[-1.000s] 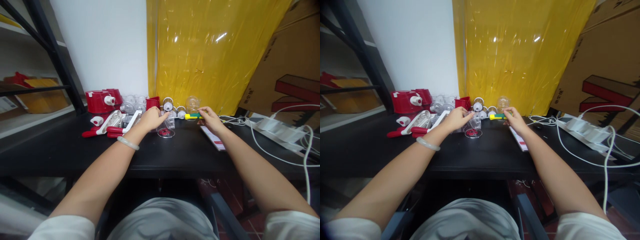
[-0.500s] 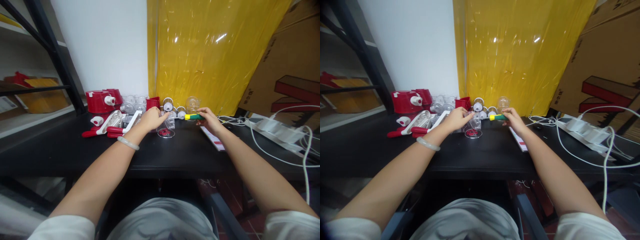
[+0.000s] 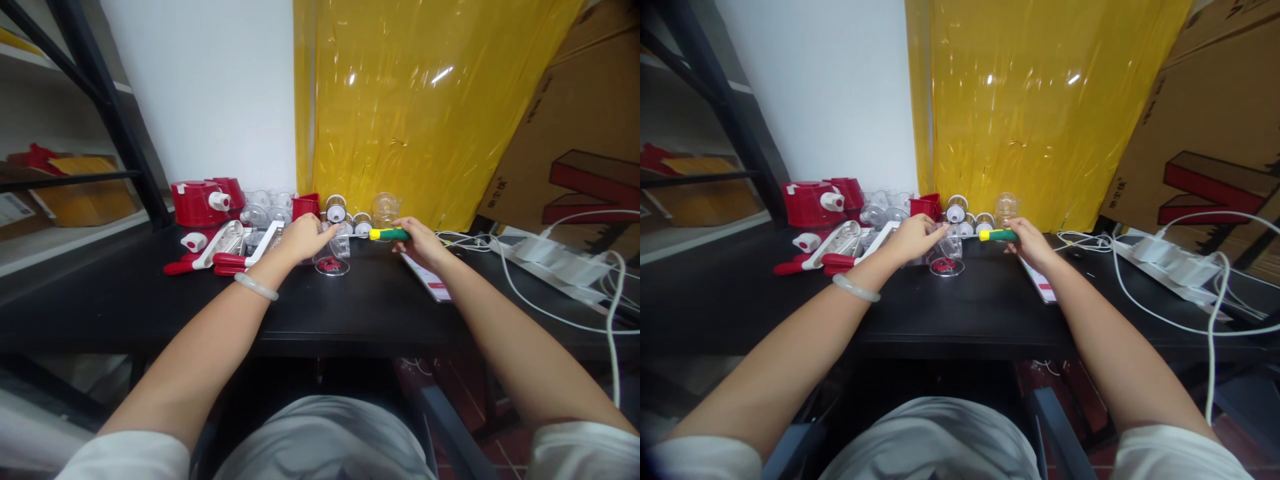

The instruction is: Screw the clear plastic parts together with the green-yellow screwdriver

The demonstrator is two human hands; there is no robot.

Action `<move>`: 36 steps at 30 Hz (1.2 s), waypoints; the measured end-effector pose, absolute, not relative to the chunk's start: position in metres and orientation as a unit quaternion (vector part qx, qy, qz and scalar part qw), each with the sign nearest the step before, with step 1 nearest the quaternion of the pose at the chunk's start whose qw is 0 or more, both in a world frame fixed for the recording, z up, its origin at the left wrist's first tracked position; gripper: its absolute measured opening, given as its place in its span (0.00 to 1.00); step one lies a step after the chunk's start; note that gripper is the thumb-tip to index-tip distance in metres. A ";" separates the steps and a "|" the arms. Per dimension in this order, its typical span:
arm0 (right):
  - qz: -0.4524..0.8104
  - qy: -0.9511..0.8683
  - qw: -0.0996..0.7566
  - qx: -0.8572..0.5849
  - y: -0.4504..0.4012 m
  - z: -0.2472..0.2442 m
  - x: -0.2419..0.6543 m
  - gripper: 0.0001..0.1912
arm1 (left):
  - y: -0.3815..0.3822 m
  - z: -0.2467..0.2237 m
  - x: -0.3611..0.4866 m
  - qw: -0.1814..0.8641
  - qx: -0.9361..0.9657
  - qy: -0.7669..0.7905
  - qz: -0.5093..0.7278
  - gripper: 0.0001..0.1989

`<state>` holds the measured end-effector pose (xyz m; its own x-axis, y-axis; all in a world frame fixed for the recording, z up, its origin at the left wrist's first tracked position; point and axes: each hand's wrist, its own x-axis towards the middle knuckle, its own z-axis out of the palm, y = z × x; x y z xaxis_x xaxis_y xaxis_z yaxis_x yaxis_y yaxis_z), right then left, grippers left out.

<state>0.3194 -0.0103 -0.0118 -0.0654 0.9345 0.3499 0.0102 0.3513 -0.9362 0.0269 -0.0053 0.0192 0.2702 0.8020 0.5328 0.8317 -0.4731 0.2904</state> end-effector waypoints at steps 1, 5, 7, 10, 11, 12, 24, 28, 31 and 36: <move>0.415 -0.600 0.560 -0.394 -0.010 -0.011 0.319 0.17 | -0.005 0.019 0.027 0.023 -0.796 -0.512 -0.321 0.28; 0.432 -0.583 0.565 -0.393 -0.010 -0.010 0.319 0.16 | -0.006 0.020 0.027 0.021 -0.796 -0.512 -0.324 0.28; 0.440 -0.576 0.567 -0.392 -0.012 -0.009 0.319 0.17 | -0.007 0.020 0.027 0.021 -0.794 -0.515 -0.321 0.28; 0.450 -0.569 0.570 -0.385 -0.015 -0.008 0.318 0.18 | -0.007 0.020 0.028 0.022 -0.794 -0.516 -0.320 0.29; 0.453 -0.567 0.570 -0.384 -0.015 -0.008 0.318 0.18 | -0.007 0.020 0.028 0.023 -0.795 -0.515 -0.320 0.29; 0.453 -0.567 0.571 -0.384 -0.015 -0.008 0.318 0.18 | -0.006 0.020 0.027 0.024 -0.796 -0.513 -0.321 0.29; 0.359 -0.608 0.571 -0.418 -0.005 -0.017 0.322 0.23 | -0.006 0.020 0.027 0.022 -0.797 -0.508 -0.325 0.28; 0.397 -0.592 0.576 -0.400 -0.010 -0.013 0.321 0.23 | -0.007 0.020 0.028 0.018 -0.793 -0.516 -0.322 0.28; 0.413 -0.597 0.575 -0.377 -0.014 -0.010 0.320 0.23 | -0.007 0.021 0.028 0.019 -0.795 -0.515 -0.321 0.28; 0.420 -0.589 0.580 -0.375 -0.014 -0.009 0.320 0.23 | -0.006 0.020 0.028 0.021 -0.795 -0.515 -0.319 0.28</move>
